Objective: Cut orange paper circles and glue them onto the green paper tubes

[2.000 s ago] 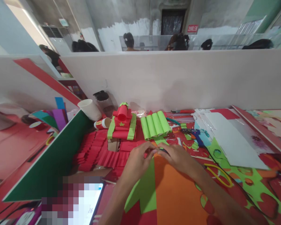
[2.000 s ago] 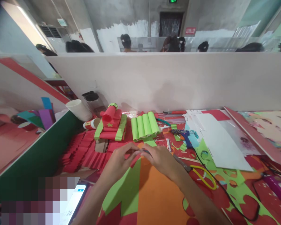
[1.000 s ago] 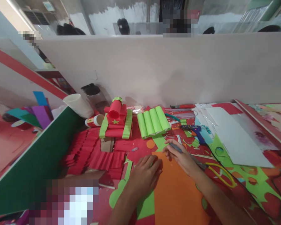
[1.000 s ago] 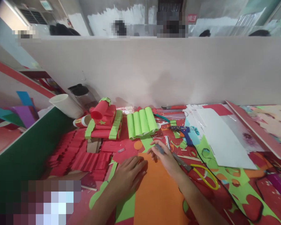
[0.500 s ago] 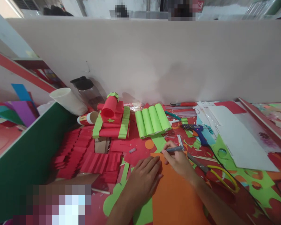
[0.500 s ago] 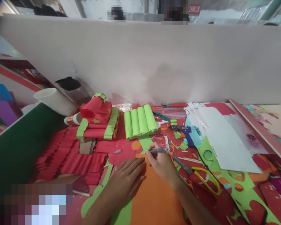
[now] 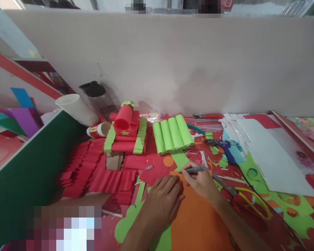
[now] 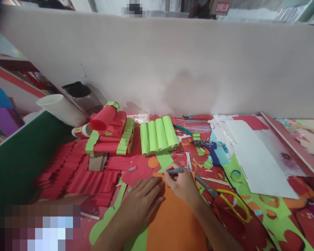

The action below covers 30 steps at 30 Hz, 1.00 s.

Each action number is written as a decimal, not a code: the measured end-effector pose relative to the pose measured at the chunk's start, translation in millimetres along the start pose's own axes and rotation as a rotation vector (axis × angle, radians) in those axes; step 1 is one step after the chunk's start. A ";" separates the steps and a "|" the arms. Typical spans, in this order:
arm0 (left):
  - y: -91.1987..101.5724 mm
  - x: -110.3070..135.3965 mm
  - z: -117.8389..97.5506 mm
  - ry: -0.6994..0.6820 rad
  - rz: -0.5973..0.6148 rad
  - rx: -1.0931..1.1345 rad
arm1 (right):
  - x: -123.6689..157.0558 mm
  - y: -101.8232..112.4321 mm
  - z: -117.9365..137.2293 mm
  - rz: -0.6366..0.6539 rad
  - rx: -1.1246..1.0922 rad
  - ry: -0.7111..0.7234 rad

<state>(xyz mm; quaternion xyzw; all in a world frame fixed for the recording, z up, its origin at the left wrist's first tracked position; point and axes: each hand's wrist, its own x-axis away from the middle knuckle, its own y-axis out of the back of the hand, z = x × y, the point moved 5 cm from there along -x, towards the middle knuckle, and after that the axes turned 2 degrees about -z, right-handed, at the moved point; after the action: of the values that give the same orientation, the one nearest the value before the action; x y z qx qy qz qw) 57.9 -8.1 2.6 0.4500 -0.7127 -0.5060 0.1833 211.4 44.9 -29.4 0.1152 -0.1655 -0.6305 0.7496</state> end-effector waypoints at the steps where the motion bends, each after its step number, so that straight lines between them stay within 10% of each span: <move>1: -0.1 -0.2 0.0 0.004 0.004 -0.001 | -0.4 -0.4 -0.1 0.002 -0.003 0.003; 30: -1.4 -2.3 0.9 0.001 -0.015 -0.017 | 2.6 5.6 4.4 -0.020 0.104 0.016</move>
<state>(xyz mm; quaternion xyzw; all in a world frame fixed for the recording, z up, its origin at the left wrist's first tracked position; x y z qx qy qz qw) 59.1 -5.8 1.5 0.4539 -0.7050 -0.5131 0.1834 215.1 43.6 -22.9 0.1608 -0.1912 -0.6277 0.7373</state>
